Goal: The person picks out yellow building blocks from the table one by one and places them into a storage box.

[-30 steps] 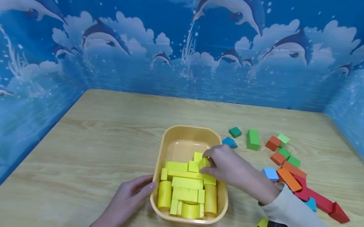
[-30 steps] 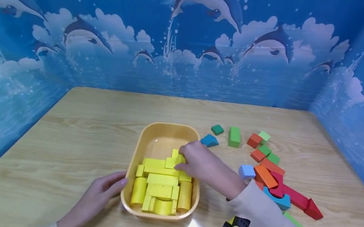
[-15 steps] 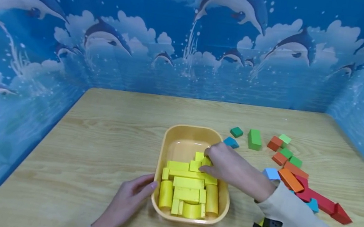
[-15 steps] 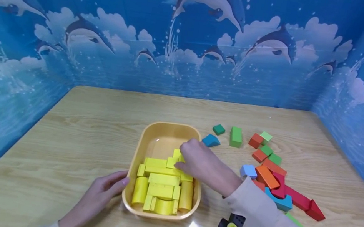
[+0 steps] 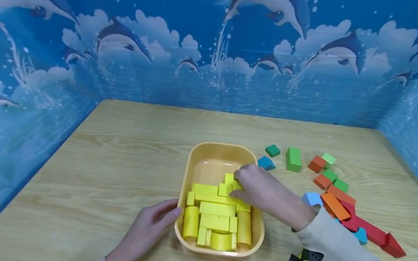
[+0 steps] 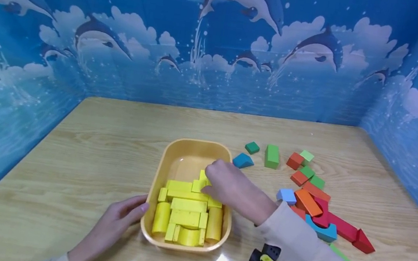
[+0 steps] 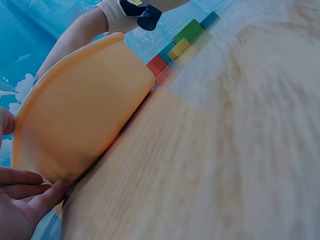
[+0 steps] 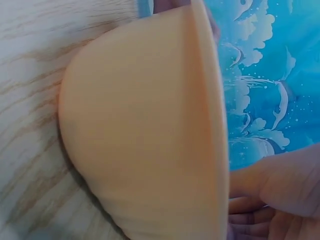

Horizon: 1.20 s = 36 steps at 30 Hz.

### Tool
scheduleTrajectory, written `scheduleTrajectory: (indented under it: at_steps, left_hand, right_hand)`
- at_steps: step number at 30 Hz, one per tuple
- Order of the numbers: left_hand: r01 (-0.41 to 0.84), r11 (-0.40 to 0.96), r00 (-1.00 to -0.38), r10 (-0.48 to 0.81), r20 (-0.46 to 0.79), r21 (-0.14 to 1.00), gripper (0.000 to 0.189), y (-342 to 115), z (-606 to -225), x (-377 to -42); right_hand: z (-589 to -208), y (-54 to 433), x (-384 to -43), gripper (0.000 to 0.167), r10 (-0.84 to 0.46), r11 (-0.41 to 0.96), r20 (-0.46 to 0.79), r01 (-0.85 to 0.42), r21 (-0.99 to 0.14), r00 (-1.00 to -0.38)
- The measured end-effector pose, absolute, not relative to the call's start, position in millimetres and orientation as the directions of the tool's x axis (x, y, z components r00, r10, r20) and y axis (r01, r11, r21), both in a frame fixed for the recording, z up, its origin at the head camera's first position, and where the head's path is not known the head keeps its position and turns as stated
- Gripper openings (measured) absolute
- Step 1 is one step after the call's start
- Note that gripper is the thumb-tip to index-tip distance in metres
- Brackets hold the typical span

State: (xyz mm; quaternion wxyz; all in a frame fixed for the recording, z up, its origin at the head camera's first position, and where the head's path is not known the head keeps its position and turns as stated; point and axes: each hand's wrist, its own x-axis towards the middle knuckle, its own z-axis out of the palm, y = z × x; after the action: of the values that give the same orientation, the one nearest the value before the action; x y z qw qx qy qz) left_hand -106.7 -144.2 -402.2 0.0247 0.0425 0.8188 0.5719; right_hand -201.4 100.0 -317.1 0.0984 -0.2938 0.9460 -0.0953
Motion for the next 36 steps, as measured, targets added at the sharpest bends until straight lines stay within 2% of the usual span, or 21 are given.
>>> scheduleTrajectory:
  at_steps: [7, 12, 24, 27, 29, 31, 34, 36]
  left_hand:
    - [0.029, 0.333, -0.996, 0.094, -0.002, 0.942, 0.046, -142, -401, -108]
    - [0.032, 0.323, -0.996, 0.086, 0.004, 0.946, 0.042, -141, -401, -107]
    - [0.043, 0.353, -0.995, 0.102, 0.007, 0.935, 0.045, -143, -400, -107]
    - [0.038, 0.356, -0.995, 0.102, 0.002, 0.934, 0.046, -144, -400, -107]
    - [0.037, 0.355, -0.995, 0.103, 0.0, 0.934, 0.046, -144, -400, -107]
    - [0.039, 0.354, -0.995, 0.101, 0.003, 0.934, 0.046, -144, -400, -107]
    - [0.037, 0.349, -0.996, 0.094, 0.004, 0.936, 0.045, -143, -401, -107]
    - [0.033, 0.343, -0.996, 0.091, 0.002, 0.939, 0.044, -142, -402, -107]
  right_hand:
    - [-308, 105, -211, 0.022, -0.611, 0.791, -0.229, -0.573, -0.214, -0.758]
    - [-307, 106, -215, 0.014, -0.618, 0.786, -0.288, -0.573, -0.232, -0.732]
    - [-315, 102, -215, 0.024, -0.575, 0.818, -0.27, -0.549, -0.174, -0.772]
    - [-315, 102, -215, 0.019, -0.595, 0.804, -0.213, -0.572, -0.162, -0.775]
    - [-315, 102, -216, 0.024, -0.606, 0.795, -0.165, -0.588, -0.15, -0.778]
    - [-316, 100, -217, 0.038, -0.616, 0.787, -0.142, -0.6, -0.144, -0.774]
    - [-318, 97, -221, 0.055, -0.617, 0.787, -0.186, -0.598, -0.153, -0.764]
    - [-320, 96, -222, 0.058, -0.611, 0.792, -0.229, -0.585, -0.176, -0.758]
